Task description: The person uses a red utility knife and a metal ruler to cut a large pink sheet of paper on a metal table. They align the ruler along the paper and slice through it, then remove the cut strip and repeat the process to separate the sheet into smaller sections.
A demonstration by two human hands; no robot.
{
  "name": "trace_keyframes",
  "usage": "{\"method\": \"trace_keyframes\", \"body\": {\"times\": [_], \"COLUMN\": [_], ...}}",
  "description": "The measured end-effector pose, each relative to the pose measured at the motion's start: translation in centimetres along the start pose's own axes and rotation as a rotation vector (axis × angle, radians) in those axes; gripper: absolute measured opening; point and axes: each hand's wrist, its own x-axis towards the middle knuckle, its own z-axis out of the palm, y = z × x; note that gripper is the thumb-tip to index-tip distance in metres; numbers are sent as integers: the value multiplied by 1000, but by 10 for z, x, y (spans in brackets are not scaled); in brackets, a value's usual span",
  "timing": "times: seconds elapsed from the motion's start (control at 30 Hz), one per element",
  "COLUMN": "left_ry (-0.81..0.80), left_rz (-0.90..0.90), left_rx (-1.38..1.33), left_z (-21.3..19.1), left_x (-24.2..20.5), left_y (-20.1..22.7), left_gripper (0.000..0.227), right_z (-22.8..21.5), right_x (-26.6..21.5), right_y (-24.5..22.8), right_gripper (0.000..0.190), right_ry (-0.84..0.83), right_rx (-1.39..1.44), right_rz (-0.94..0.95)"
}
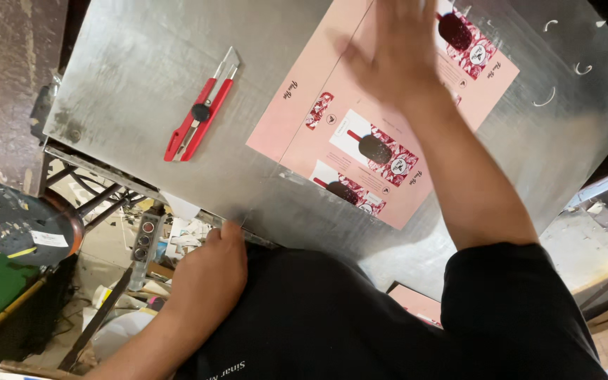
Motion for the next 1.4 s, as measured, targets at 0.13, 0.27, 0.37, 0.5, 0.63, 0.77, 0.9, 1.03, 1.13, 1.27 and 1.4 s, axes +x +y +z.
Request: {"method": "trace_keyframes", "body": {"times": [0.13, 0.27, 0.37, 0.5, 0.63, 0.77, 0.9, 1.03, 1.13, 1.27, 1.4], "left_ry": [-110, -174, -190, -146, -117, -182, -169, -187, -239, -258, -193], "left_rz": [-225, -334, -326, -318, -330, -365, -355, -351, -360, -353, -343], "left_rx": [-386, -668, -671, -707, -723, -756, -757, -771, -771, -777, -783], "left_z": [-14, -23, -19, -17, -10, -8, -5, -13, -17, -18, -16], "left_x": [-2, 5, -1, -7, -8, -9, -7, 2, 4, 4, 3], "left_y": [-7, -4, -2, -4, -4, -8, -7, -7, -8, -10, -10], "left_gripper": [16, 20, 23, 21, 21, 23, 25, 25, 27, 27, 26], "right_z": [-2, 3, 18, 26, 50, 53, 35, 13, 17, 22, 27], "right_x": [-66, -144, -139, -33, 30, 32, 11, -2, -19, -38, -56], "right_y": [-94, -164, -140, -10, 93, 97, 42, -17, -39, -65, -92], "right_gripper": [118, 115, 40, 5, 38, 37, 21, 19, 24, 23, 22], "right_ry": [-421, -382, -32, 271, 290, 330, 331, 266, 229, 222, 193], "right_rx": [-2, 258, 573, 326, 168, 85, 276, 416, 376, 326, 343], "right_rz": [17, -239, -53, -63, 308, 262, 168, 93, 85, 37, 18]}}
